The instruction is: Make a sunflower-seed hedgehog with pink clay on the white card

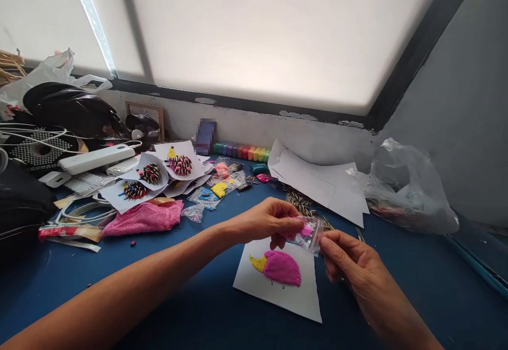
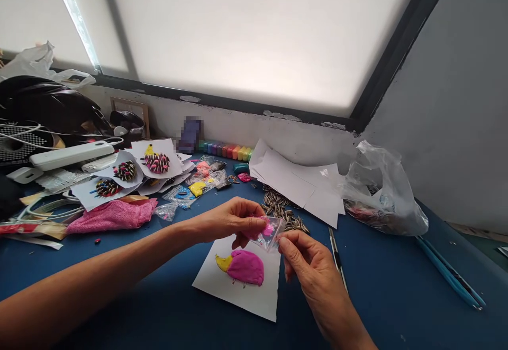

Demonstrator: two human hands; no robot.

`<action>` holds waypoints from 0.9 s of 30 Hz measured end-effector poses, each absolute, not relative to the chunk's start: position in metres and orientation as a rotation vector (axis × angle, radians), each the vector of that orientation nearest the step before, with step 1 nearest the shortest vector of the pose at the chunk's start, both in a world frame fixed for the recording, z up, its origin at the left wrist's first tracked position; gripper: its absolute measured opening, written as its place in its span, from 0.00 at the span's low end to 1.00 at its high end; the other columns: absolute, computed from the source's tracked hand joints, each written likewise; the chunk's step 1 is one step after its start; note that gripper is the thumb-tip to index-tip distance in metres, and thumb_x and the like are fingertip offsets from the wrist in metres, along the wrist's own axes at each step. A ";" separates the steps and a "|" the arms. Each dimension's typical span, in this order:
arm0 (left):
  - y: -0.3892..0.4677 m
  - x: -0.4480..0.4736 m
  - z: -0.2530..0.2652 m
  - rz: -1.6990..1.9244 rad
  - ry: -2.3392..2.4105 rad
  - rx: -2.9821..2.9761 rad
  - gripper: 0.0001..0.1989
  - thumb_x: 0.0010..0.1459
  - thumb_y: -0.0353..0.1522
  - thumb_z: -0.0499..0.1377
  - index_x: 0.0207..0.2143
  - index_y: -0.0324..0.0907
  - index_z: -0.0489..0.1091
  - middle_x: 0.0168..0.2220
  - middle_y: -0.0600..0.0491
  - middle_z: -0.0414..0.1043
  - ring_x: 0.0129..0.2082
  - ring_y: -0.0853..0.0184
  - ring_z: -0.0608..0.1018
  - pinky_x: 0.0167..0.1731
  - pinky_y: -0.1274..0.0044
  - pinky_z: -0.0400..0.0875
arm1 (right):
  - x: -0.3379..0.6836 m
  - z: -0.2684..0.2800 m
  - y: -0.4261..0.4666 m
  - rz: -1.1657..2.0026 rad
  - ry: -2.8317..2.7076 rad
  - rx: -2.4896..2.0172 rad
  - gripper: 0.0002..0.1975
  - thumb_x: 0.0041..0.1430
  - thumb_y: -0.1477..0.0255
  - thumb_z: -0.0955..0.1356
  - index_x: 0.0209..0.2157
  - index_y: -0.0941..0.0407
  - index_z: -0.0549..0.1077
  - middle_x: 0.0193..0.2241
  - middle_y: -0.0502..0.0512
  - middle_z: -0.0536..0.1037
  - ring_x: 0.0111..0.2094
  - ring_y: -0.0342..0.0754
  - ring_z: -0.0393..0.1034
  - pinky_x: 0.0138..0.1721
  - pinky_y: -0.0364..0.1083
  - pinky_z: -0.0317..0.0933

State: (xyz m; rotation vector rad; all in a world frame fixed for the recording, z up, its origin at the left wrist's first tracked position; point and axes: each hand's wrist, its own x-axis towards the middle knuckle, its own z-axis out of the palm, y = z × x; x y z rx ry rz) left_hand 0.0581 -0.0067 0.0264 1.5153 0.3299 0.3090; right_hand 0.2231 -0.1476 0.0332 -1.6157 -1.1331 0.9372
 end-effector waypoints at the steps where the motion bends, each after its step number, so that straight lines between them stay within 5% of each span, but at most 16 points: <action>1: -0.007 0.058 0.027 0.315 0.331 1.529 0.26 0.55 0.53 0.65 0.35 0.37 0.70 0.25 0.57 0.69 0.19 0.74 0.72 0.20 0.81 0.68 | 0.223 0.033 -0.147 0.937 -1.132 -1.621 0.25 0.50 0.45 0.71 0.32 0.55 0.75 0.20 0.47 0.66 0.22 0.42 0.59 0.25 0.43 0.56; 9: -0.013 0.058 0.030 0.364 0.329 1.667 0.23 0.60 0.49 0.62 0.39 0.36 0.73 0.28 0.53 0.71 0.24 0.70 0.75 0.23 0.79 0.70 | 0.219 0.035 -0.149 0.916 -1.150 -1.647 0.25 0.50 0.45 0.71 0.30 0.55 0.75 0.18 0.47 0.66 0.21 0.41 0.58 0.25 0.43 0.57; 14: -0.019 0.058 0.037 0.728 0.516 1.810 0.19 0.58 0.36 0.65 0.50 0.40 0.71 0.52 0.45 0.69 0.49 0.61 0.73 0.46 0.72 0.70 | 0.218 0.036 -0.150 0.764 -1.144 -1.664 0.26 0.52 0.44 0.69 0.24 0.54 0.71 0.17 0.46 0.64 0.21 0.41 0.57 0.25 0.43 0.56; 17: -0.031 0.059 0.046 0.792 0.549 1.892 0.08 0.58 0.35 0.64 0.34 0.39 0.73 0.38 0.50 0.73 0.40 0.65 0.73 0.41 0.75 0.67 | 0.216 0.037 -0.152 0.703 -1.168 -1.662 0.25 0.54 0.45 0.69 0.23 0.54 0.71 0.17 0.47 0.63 0.20 0.41 0.56 0.23 0.42 0.55; 19: -0.038 0.060 0.049 0.678 0.485 1.929 0.13 0.57 0.39 0.66 0.29 0.39 0.72 0.28 0.54 0.72 0.30 0.68 0.72 0.32 0.77 0.66 | 0.213 0.039 -0.153 0.690 -1.197 -1.643 0.24 0.53 0.46 0.69 0.25 0.54 0.73 0.17 0.47 0.63 0.20 0.41 0.55 0.21 0.42 0.55; 23: -0.044 0.062 0.049 0.515 0.372 1.836 0.17 0.59 0.44 0.63 0.30 0.39 0.68 0.29 0.53 0.72 0.30 0.69 0.72 0.28 0.79 0.65 | 0.208 0.042 -0.156 0.670 -1.244 -1.594 0.22 0.53 0.47 0.69 0.28 0.53 0.75 0.18 0.47 0.65 0.21 0.43 0.58 0.22 0.42 0.58; 27: -0.043 0.062 0.050 0.503 0.341 1.834 0.13 0.65 0.38 0.57 0.31 0.39 0.68 0.29 0.53 0.72 0.31 0.70 0.74 0.31 0.80 0.68 | 0.208 0.043 -0.157 0.647 -1.290 -1.574 0.20 0.56 0.50 0.69 0.27 0.53 0.76 0.18 0.47 0.65 0.21 0.42 0.59 0.23 0.42 0.58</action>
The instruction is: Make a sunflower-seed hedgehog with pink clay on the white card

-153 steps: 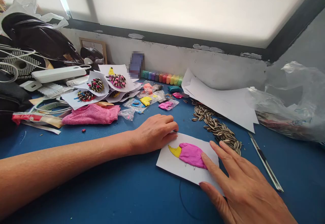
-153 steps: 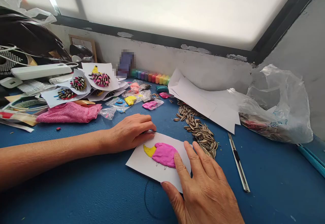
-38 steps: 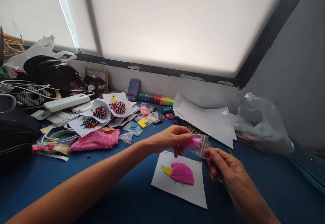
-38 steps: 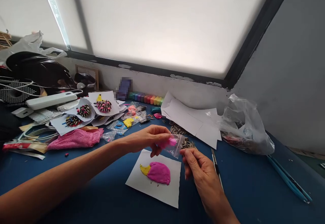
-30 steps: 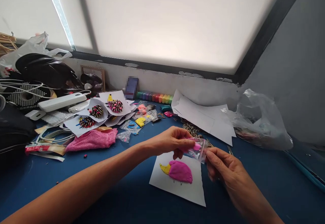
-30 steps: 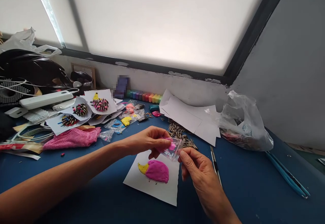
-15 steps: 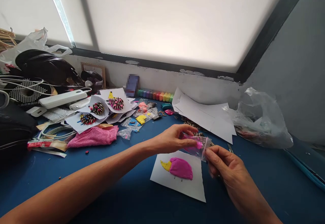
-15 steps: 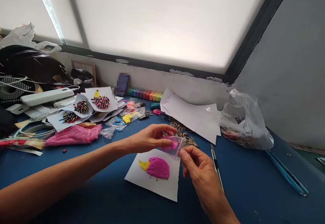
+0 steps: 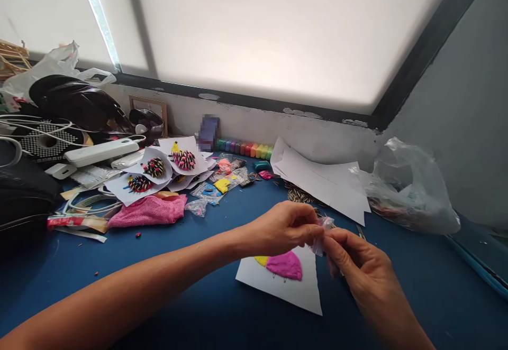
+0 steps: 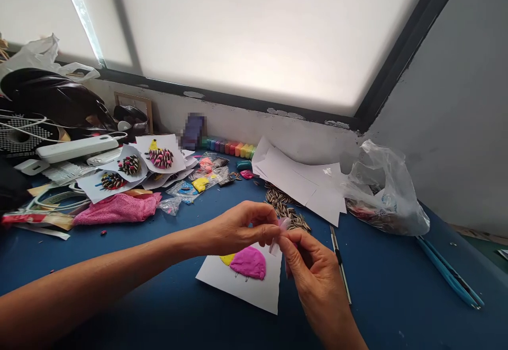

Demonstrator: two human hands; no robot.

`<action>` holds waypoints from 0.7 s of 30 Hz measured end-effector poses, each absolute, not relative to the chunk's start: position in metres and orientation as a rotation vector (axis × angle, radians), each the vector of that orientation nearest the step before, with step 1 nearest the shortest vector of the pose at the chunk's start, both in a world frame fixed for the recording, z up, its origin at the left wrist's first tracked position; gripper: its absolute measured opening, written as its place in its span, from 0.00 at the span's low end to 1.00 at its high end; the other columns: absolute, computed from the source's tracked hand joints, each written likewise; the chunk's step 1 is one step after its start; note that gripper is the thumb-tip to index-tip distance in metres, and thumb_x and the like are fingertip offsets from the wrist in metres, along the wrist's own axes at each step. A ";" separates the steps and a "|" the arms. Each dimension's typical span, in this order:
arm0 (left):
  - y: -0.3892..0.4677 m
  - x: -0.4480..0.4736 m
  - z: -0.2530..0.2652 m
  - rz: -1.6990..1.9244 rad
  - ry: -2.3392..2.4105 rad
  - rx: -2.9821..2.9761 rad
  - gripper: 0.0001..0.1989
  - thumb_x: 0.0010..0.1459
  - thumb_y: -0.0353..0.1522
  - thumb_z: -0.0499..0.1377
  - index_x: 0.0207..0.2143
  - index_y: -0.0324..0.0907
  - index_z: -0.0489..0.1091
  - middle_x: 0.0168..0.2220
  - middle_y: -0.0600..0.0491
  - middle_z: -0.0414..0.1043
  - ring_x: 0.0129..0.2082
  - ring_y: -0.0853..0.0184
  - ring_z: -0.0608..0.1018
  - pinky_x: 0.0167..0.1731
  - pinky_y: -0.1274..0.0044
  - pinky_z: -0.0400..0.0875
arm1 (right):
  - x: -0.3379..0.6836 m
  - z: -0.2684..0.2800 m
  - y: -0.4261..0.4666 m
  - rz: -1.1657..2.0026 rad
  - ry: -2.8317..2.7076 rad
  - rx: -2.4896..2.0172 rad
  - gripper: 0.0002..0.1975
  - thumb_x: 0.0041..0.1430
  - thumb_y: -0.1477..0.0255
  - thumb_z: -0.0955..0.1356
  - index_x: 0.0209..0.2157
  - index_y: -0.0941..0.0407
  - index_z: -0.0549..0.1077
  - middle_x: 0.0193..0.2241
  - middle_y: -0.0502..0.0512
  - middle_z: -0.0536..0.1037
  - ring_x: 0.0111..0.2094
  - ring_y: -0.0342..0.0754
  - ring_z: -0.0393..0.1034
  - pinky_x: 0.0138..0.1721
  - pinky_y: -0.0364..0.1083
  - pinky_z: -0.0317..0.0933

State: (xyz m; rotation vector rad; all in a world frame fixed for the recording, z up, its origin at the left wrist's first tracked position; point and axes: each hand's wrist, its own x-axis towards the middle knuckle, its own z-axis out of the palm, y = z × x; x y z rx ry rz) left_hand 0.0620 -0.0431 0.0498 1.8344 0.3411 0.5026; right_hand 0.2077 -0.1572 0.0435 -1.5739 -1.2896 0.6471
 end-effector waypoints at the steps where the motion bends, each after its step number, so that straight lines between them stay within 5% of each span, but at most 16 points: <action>1: -0.043 0.062 0.050 0.510 0.352 1.852 0.11 0.65 0.35 0.56 0.31 0.39 0.68 0.29 0.54 0.72 0.30 0.70 0.73 0.31 0.80 0.67 | 0.208 0.044 -0.157 0.641 -1.297 -1.571 0.19 0.56 0.51 0.69 0.26 0.53 0.76 0.18 0.47 0.64 0.21 0.42 0.58 0.22 0.41 0.58; 5: -0.044 0.062 0.051 0.571 0.427 1.932 0.07 0.61 0.28 0.56 0.28 0.39 0.68 0.26 0.56 0.69 0.27 0.71 0.69 0.28 0.80 0.62 | 0.207 0.044 -0.157 0.623 -1.311 -1.566 0.18 0.56 0.53 0.70 0.27 0.53 0.76 0.18 0.47 0.64 0.20 0.41 0.56 0.20 0.41 0.56; 10: -0.044 0.062 0.049 0.528 0.404 1.919 0.15 0.62 0.39 0.60 0.27 0.40 0.65 0.24 0.57 0.66 0.24 0.73 0.66 0.22 0.81 0.57 | 0.204 0.045 -0.157 0.582 -1.345 -1.535 0.17 0.56 0.52 0.70 0.28 0.53 0.76 0.20 0.48 0.66 0.21 0.41 0.58 0.21 0.40 0.57; 14: -0.045 0.063 0.048 0.468 0.291 1.730 0.19 0.64 0.45 0.59 0.29 0.39 0.64 0.26 0.56 0.67 0.26 0.72 0.70 0.25 0.81 0.64 | 0.204 0.046 -0.158 0.546 -1.379 -1.522 0.17 0.56 0.53 0.70 0.28 0.52 0.76 0.18 0.47 0.64 0.20 0.41 0.57 0.20 0.40 0.56; 21: -0.051 0.066 0.047 0.516 0.295 1.728 0.15 0.69 0.36 0.51 0.28 0.40 0.62 0.27 0.56 0.67 0.27 0.73 0.71 0.29 0.81 0.68 | 0.207 0.046 -0.160 0.546 -1.416 -1.550 0.19 0.62 0.54 0.66 0.24 0.53 0.73 0.18 0.47 0.65 0.21 0.41 0.59 0.23 0.39 0.60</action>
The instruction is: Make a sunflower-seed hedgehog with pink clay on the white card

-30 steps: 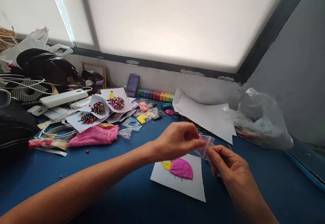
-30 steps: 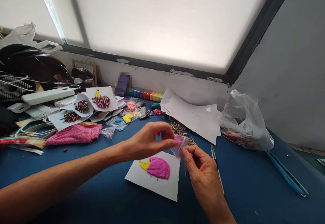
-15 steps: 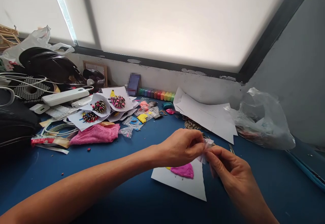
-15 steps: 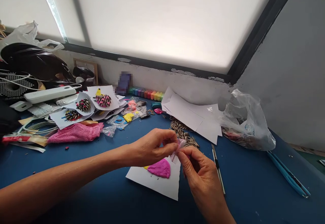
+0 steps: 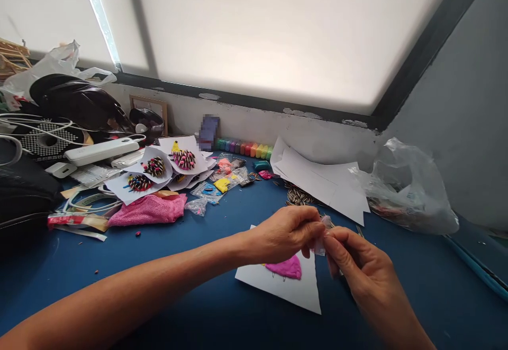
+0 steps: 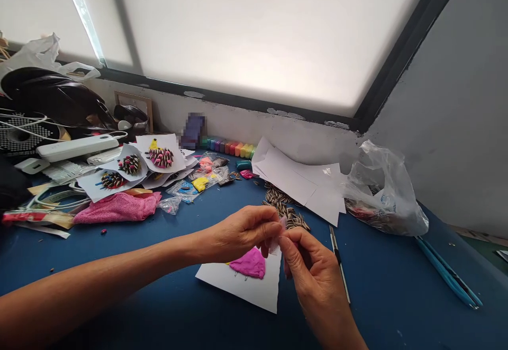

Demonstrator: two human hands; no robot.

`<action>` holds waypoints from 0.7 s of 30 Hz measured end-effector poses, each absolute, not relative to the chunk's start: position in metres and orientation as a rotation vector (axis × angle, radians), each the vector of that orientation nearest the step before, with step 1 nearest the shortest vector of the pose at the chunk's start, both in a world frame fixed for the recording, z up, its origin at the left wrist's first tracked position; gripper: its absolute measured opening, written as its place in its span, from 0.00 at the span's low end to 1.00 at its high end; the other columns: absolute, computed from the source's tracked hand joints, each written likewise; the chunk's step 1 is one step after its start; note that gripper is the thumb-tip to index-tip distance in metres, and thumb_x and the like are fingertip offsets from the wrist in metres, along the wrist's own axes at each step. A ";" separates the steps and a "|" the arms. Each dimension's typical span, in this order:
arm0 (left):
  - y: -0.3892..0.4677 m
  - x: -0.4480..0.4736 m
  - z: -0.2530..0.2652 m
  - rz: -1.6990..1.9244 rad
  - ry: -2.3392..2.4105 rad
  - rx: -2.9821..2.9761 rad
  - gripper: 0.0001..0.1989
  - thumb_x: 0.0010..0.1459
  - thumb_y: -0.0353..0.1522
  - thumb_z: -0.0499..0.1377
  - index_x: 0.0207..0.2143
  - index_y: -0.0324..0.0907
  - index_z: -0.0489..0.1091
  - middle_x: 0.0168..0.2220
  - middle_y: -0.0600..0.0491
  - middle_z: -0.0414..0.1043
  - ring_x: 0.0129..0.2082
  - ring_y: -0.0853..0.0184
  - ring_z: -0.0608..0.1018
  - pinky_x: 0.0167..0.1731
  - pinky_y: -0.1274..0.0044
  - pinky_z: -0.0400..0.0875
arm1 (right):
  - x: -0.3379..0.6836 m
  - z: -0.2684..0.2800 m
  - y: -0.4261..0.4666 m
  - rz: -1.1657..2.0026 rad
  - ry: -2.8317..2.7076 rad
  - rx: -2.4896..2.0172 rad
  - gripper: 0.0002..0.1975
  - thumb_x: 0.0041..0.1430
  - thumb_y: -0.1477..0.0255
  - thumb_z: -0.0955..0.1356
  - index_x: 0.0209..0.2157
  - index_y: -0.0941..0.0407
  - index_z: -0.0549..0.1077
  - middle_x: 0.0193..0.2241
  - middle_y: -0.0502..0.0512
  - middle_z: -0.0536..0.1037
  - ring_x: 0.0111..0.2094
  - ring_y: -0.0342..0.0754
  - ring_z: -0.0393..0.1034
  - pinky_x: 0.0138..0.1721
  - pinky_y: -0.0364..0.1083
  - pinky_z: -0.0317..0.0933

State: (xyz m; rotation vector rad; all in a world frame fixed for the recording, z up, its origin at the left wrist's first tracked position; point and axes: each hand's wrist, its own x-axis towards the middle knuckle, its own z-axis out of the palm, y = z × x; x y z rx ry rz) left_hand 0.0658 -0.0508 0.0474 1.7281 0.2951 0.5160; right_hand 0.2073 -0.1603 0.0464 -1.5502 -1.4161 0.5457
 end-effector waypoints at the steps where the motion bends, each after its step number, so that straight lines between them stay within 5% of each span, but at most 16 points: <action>1: -0.051 0.066 0.047 0.527 0.299 1.740 0.15 0.70 0.35 0.51 0.29 0.40 0.61 0.27 0.56 0.67 0.26 0.73 0.71 0.28 0.81 0.68 | 0.208 0.046 -0.161 0.540 -1.416 -1.557 0.20 0.62 0.54 0.66 0.24 0.53 0.72 0.18 0.47 0.65 0.21 0.41 0.60 0.23 0.39 0.60; 8: -0.053 0.066 0.045 0.633 0.427 1.930 0.13 0.68 0.32 0.52 0.27 0.41 0.60 0.23 0.59 0.58 0.23 0.73 0.61 0.24 0.80 0.57 | 0.212 0.041 -0.158 0.445 -1.377 -1.635 0.19 0.62 0.54 0.66 0.27 0.53 0.73 0.17 0.45 0.63 0.17 0.39 0.55 0.16 0.39 0.56; 13: -0.055 0.069 0.041 0.619 0.510 2.021 0.14 0.65 0.30 0.54 0.25 0.41 0.58 0.22 0.59 0.59 0.22 0.73 0.59 0.23 0.78 0.52 | 0.214 0.035 -0.156 0.278 -1.421 -1.600 0.13 0.59 0.58 0.69 0.33 0.53 0.77 0.27 0.51 0.77 0.25 0.44 0.72 0.26 0.41 0.69; 17: -0.056 0.069 0.042 0.604 0.545 2.015 0.14 0.65 0.31 0.53 0.25 0.41 0.59 0.21 0.59 0.59 0.21 0.73 0.59 0.22 0.79 0.53 | 0.214 0.031 -0.161 0.122 -1.450 -1.526 0.10 0.60 0.63 0.70 0.42 0.50 0.78 0.39 0.53 0.79 0.35 0.46 0.76 0.35 0.43 0.72; 21: -0.055 0.068 0.044 0.576 0.524 1.955 0.15 0.67 0.34 0.53 0.26 0.41 0.60 0.22 0.58 0.63 0.22 0.73 0.64 0.23 0.80 0.57 | 0.211 0.031 -0.166 -0.064 -1.582 -1.397 0.12 0.65 0.70 0.67 0.49 0.48 0.76 0.36 0.49 0.79 0.28 0.40 0.75 0.30 0.38 0.71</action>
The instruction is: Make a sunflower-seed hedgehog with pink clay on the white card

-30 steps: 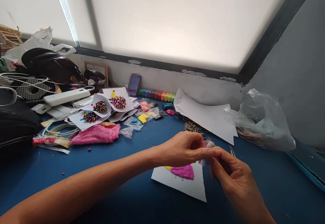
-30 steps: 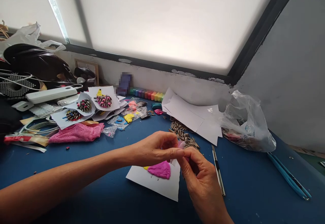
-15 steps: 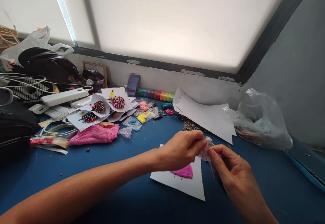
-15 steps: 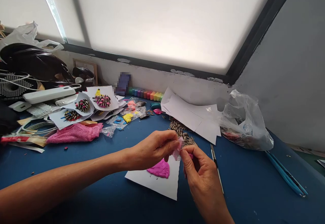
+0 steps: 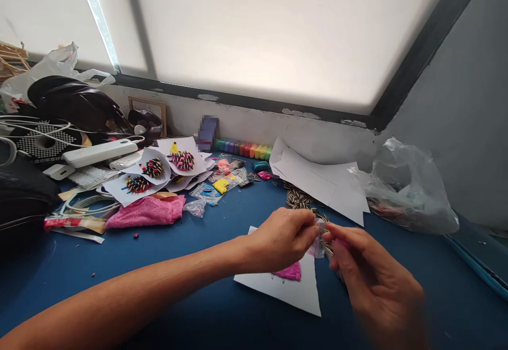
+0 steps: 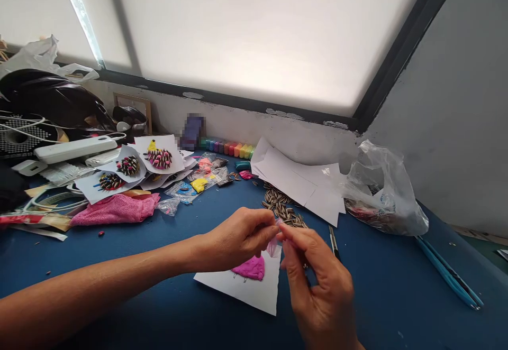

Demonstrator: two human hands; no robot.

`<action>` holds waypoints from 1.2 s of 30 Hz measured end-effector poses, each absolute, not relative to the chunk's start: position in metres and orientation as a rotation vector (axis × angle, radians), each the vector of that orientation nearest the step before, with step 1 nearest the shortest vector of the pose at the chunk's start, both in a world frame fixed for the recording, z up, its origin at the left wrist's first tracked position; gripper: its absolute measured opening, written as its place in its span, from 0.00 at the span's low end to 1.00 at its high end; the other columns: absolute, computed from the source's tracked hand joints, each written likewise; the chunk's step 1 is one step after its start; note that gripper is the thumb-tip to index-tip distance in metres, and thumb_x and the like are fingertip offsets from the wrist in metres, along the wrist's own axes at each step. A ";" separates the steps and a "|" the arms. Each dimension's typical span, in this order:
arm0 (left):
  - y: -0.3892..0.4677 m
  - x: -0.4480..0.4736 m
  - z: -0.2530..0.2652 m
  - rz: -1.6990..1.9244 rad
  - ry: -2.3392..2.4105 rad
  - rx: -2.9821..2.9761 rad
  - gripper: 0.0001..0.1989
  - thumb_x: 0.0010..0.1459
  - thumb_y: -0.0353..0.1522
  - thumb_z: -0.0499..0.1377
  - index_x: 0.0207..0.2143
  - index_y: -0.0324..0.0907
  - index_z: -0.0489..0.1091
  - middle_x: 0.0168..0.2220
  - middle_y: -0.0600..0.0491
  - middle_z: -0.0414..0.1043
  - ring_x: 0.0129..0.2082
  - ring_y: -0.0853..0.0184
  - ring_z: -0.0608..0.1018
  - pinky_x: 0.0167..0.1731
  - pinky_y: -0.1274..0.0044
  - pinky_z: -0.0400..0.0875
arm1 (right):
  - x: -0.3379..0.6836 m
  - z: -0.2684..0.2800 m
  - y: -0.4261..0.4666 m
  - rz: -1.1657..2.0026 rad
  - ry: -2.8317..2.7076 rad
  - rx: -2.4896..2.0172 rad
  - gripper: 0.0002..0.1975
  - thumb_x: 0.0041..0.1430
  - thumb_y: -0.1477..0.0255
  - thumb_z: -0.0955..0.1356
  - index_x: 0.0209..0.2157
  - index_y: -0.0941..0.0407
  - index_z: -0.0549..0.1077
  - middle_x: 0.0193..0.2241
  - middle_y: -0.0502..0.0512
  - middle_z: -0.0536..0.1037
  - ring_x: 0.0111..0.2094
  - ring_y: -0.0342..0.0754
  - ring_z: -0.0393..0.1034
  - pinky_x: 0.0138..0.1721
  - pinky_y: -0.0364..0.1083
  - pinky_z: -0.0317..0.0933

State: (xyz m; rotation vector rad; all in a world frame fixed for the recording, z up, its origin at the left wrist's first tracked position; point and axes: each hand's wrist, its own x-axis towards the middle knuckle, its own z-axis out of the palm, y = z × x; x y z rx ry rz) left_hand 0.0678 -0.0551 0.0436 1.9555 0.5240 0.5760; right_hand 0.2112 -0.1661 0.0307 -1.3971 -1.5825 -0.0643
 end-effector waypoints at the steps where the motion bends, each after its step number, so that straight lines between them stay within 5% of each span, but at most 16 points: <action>1: -0.055 0.068 0.044 0.560 0.505 1.935 0.15 0.67 0.35 0.52 0.26 0.41 0.61 0.23 0.57 0.65 0.23 0.72 0.67 0.23 0.81 0.60 | 0.210 0.031 -0.166 -0.123 -1.609 -1.395 0.12 0.65 0.71 0.67 0.49 0.49 0.75 0.33 0.47 0.80 0.25 0.39 0.75 0.28 0.37 0.71; 9: -0.050 0.064 0.049 0.465 0.367 1.776 0.15 0.71 0.38 0.47 0.31 0.41 0.62 0.27 0.54 0.71 0.28 0.70 0.75 0.31 0.79 0.70 | 0.216 0.033 -0.166 -0.424 -1.735 -1.371 0.07 0.65 0.71 0.68 0.45 0.51 0.73 0.32 0.46 0.82 0.22 0.38 0.75 0.26 0.36 0.70; 17: -0.044 0.060 0.060 0.276 0.207 1.516 0.17 0.68 0.41 0.53 0.28 0.41 0.62 0.24 0.57 0.68 0.23 0.71 0.74 0.31 0.77 0.69 | 0.229 0.037 -0.164 -0.671 -1.947 -1.103 0.13 0.61 0.80 0.69 0.47 0.56 0.72 0.39 0.54 0.84 0.38 0.46 0.81 0.44 0.42 0.72; 23: -0.046 0.056 0.067 0.156 0.178 1.545 0.14 0.67 0.33 0.52 0.26 0.40 0.61 0.23 0.60 0.62 0.22 0.75 0.70 0.29 0.79 0.66 | 0.222 0.039 -0.170 -0.433 -1.911 -1.231 0.13 0.63 0.77 0.67 0.46 0.48 0.69 0.35 0.50 0.83 0.32 0.46 0.79 0.32 0.44 0.70; 36: -0.056 0.052 0.077 0.316 0.438 1.998 0.13 0.62 0.29 0.50 0.23 0.41 0.57 0.22 0.60 0.58 0.22 0.75 0.60 0.20 0.81 0.54 | 0.217 0.042 -0.167 -0.291 -1.894 -1.398 0.04 0.65 0.71 0.67 0.41 0.49 0.72 0.24 0.44 0.76 0.18 0.38 0.69 0.20 0.38 0.62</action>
